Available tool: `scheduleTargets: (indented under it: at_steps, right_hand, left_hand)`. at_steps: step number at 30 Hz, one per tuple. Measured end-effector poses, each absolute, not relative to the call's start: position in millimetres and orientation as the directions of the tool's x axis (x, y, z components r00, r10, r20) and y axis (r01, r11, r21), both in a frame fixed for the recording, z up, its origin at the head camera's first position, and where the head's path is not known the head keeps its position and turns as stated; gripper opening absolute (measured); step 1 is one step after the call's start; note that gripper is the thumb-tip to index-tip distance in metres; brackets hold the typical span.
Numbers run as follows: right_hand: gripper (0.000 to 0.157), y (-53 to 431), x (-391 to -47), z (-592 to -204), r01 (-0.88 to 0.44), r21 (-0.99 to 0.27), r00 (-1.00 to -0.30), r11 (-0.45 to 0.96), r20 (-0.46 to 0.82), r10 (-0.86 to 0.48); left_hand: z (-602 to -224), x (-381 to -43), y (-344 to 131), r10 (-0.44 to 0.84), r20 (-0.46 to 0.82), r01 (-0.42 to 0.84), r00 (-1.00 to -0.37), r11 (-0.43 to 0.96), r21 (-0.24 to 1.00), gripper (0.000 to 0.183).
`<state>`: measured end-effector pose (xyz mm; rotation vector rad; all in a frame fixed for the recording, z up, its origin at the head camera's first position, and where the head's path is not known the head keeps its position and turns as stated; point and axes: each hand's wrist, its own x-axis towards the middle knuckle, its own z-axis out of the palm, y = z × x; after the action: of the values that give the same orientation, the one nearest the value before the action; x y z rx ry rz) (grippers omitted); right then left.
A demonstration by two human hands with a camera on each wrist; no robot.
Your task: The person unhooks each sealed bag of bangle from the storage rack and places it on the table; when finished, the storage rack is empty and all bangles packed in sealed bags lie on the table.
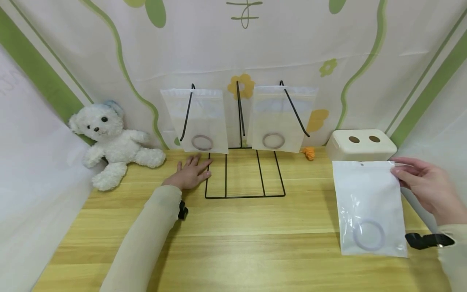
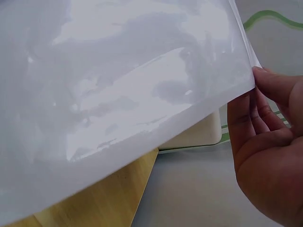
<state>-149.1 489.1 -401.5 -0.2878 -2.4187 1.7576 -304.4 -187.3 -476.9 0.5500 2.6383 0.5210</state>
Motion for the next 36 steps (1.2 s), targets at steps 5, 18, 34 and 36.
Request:
scheduleTargets:
  at_steps: [5,18,34,36]
  right_hand:
    - [0.027,497,-155,-415,0.146,-0.865,-0.972,0.48,-0.034,0.234]
    - [0.04,512,-168,-438,0.238,-0.707,-0.97,0.666,-0.14,0.197]
    - [0.057,526,-171,-456,0.309,-0.6,-0.946,0.738,-0.271,0.175]
    - [0.058,526,-172,-457,0.304,-0.599,-0.947,0.74,-0.273,0.168]
  left_hand:
    - [-478,-306,-188,0.445,-0.298,0.299,-0.844,0.853,0.428,0.07]
    - [-482,-307,-190,0.445,-0.295,0.303,-0.845,0.854,0.422,0.073]
    - [-479,-305,-187,0.443,-0.293,0.299,-0.847,0.854,0.426,0.067]
    - [-479,-305,-188,0.441,-0.292,0.296,-0.848,0.853,0.429,0.067]
